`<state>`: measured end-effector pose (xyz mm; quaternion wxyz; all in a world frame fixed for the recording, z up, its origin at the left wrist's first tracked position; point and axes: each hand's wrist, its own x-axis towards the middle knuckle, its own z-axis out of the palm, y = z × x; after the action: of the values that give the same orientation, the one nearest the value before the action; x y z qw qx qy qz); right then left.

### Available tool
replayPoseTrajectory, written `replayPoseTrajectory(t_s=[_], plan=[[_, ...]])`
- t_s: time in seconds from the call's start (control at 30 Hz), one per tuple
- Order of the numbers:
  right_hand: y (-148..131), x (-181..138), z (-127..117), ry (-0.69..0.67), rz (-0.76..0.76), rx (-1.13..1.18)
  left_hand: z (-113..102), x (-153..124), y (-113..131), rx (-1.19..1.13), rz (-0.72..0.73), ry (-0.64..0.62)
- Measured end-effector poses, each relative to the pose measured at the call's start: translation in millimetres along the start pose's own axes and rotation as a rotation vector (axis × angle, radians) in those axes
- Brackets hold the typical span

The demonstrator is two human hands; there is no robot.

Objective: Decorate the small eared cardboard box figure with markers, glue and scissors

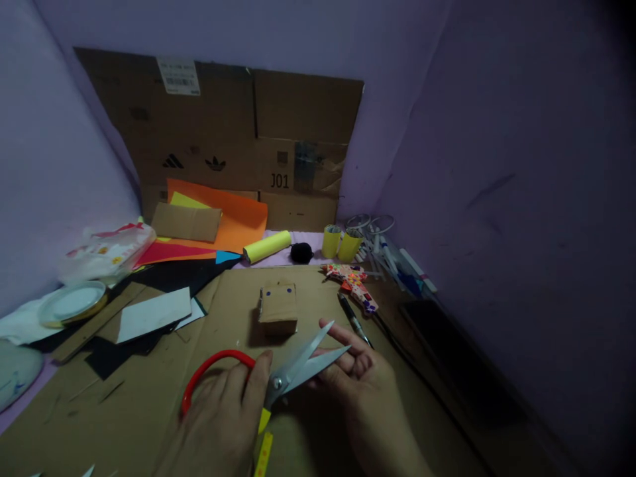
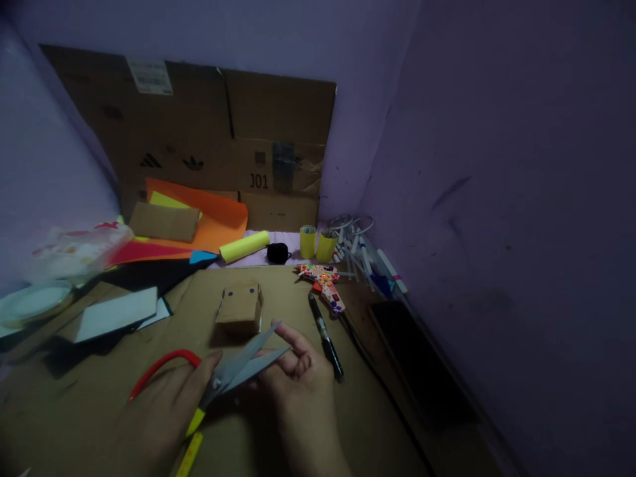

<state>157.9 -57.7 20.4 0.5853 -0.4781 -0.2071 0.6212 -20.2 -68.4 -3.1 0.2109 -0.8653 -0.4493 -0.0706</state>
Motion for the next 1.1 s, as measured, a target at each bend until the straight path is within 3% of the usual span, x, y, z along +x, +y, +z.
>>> replayPoseTrajectory(t_s=[0.3,0.5,0.67,1.1], plan=[[-2.2,-1.3,1.8,0.014,0.03,0.028,-0.4,-2.4,-3.5,-0.024,0.026,0.01],[-2.8,-1.8,1.2,0.03,0.04,0.051,3.7,-1.7,3.2,-0.185,-0.141,-0.179],[-5.2,-1.9,1.8,0.027,0.049,0.059,1.3,1.1,1.4,-0.179,-0.106,-0.243],[1.3,0.4,-1.1,0.02,-0.027,-0.018,10.1,-6.3,2.0,-0.239,-0.134,-0.165]])
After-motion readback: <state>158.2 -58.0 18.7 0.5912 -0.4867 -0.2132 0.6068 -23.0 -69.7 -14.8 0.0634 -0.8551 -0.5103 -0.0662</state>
